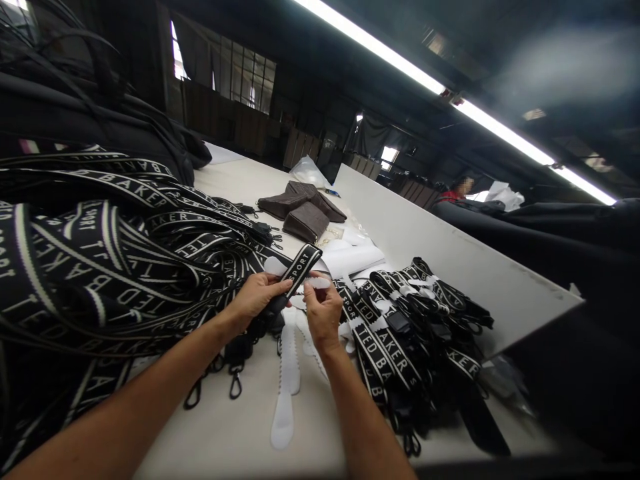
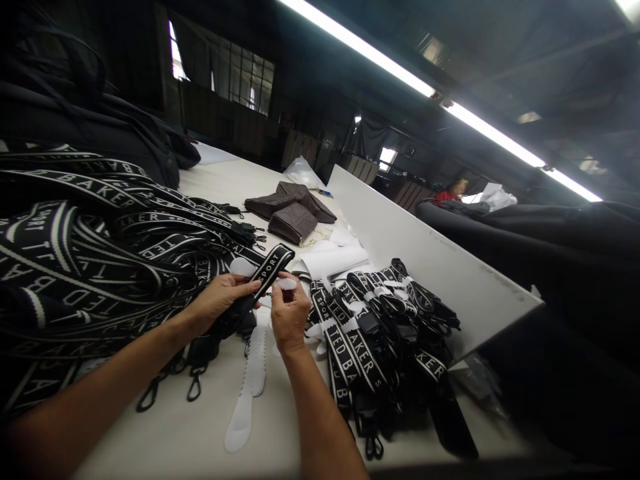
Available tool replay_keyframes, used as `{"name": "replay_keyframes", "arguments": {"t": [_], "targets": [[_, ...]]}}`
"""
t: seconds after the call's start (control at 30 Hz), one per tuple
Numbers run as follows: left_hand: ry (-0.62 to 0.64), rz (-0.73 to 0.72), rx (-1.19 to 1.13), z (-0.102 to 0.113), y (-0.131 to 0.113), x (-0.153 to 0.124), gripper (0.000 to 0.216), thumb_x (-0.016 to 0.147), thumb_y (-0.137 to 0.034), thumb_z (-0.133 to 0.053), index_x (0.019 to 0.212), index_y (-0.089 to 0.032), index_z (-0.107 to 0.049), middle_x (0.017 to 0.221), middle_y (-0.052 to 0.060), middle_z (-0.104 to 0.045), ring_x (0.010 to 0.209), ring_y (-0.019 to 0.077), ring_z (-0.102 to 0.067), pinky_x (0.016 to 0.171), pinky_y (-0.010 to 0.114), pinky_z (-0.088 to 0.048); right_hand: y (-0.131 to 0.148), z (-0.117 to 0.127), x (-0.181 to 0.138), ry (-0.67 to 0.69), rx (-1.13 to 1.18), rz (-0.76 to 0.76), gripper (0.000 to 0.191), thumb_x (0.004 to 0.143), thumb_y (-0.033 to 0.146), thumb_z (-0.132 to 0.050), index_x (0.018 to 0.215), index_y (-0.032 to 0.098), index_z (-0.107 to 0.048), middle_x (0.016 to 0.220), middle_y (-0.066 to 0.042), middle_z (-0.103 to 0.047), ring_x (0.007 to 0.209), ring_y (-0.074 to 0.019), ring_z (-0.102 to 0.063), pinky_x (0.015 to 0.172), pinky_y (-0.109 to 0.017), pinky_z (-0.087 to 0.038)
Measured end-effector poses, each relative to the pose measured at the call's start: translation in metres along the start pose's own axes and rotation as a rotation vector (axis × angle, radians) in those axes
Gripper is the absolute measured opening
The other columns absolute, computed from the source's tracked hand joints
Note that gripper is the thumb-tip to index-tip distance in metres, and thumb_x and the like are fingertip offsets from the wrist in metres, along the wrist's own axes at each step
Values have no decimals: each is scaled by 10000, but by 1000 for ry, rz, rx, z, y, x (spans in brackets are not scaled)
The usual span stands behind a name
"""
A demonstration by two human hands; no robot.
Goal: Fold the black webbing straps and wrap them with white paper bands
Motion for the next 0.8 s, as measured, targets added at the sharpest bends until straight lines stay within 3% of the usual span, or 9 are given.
{"name": "replay_keyframes", "arguments": {"t": [0.17,0.27,0.4,0.47,0.6,0.73,0.8], "targets": [[-19,-29,57,5,-1,3,464,638,-473,-793,887,-97,-683,758,72,-705,596,182,-650,526,255,-512,-8,-8,2,250,89,6,228,763,265,-683,973,190,-636,807,-5,-649,687,-144,-614,664,-246,-523],[-59,-97,195,13,-4,7,393,645,-444,-751,847,-112,-693,792,72,-724,657,199,-659,602,280,-526,-13,-11,2,346,-30,89,96,820,233,-627,903,199,-660,799,-7,-645,702,-148,-612,690,-261,-516],[-24,-173,450,20,-3,16,255,622,-382,-700,720,-146,-707,705,35,-708,726,226,-653,672,292,-516,-7,-10,1,330,-213,285,73,870,232,-619,828,214,-675,829,-19,-622,795,-161,-596,758,-277,-486],[36,-166,523,21,2,20,235,599,-369,-689,690,-154,-709,691,28,-705,729,237,-652,688,304,-513,-6,-10,0,292,-195,302,63,868,231,-626,827,212,-670,893,-30,-611,840,-164,-590,765,-276,-486],[84,-176,530,21,13,25,290,600,-385,-685,765,-149,-722,811,50,-739,834,272,-671,788,344,-512,-15,-13,0,295,-17,138,97,865,276,-605,831,193,-641,1049,-45,-595,711,-123,-588,587,-237,-507],[147,-225,498,15,22,27,367,619,-342,-673,930,-150,-709,945,69,-742,977,291,-670,896,383,-500,-28,-16,-1,296,29,-5,167,851,339,-598,806,181,-624,1218,-52,-578,563,-65,-548,442,-197,-450],[145,-234,483,13,26,27,406,604,-315,-671,975,-152,-680,997,83,-733,1034,302,-656,924,403,-494,-35,-16,-1,299,71,-93,201,832,380,-614,805,181,-611,1162,-50,-621,496,-51,-525,403,-188,-410]]}}
Point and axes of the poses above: each hand's wrist, its own x-axis towards the middle knuckle, its own z-axis out of the back of the hand, y = z × x, the point moved 4 cm from there along x, towards the middle knuckle
